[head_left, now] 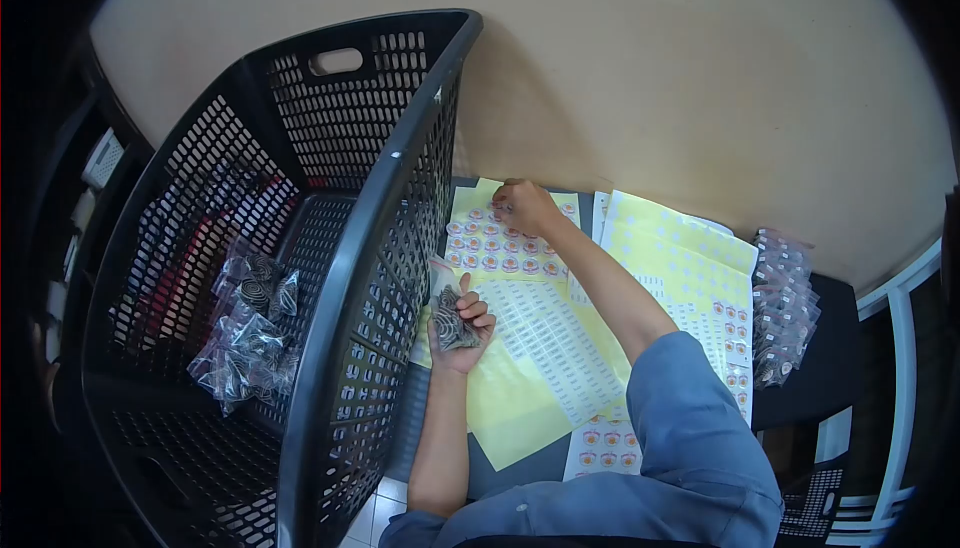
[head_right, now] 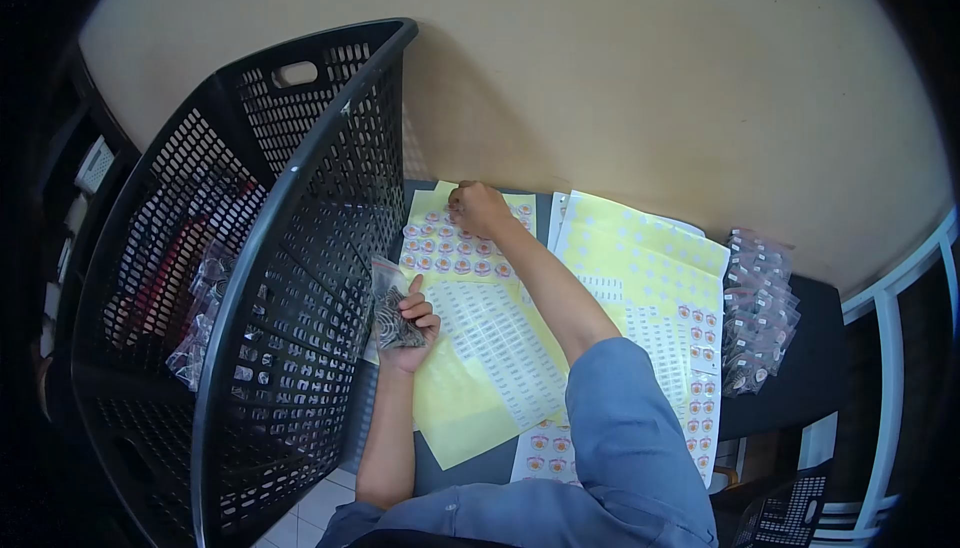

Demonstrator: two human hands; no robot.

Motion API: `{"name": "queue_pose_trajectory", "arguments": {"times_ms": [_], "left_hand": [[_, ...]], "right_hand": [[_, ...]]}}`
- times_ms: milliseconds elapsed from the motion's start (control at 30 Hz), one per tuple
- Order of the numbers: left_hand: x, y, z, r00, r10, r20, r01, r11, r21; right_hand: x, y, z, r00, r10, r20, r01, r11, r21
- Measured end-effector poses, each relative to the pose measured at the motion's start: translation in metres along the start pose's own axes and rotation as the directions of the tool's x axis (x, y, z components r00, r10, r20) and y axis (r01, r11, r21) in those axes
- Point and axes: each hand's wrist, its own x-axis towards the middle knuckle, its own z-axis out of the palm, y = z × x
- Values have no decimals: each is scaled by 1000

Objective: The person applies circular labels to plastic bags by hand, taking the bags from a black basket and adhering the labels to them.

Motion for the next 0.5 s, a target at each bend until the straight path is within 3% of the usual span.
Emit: {"name": "queue_pose_trajectory", "arguments": {"times_ms": [133,500], "left_hand": [[-1,-9,15,997,37,-73,-37,999,12],[3,-8,10,996,67,-59,-61,993,99]], "right_hand": [[9,5,3,999,25,42,-25,999,-21],[27,12,7,1000,-3,-12,1,985,-172]]}}
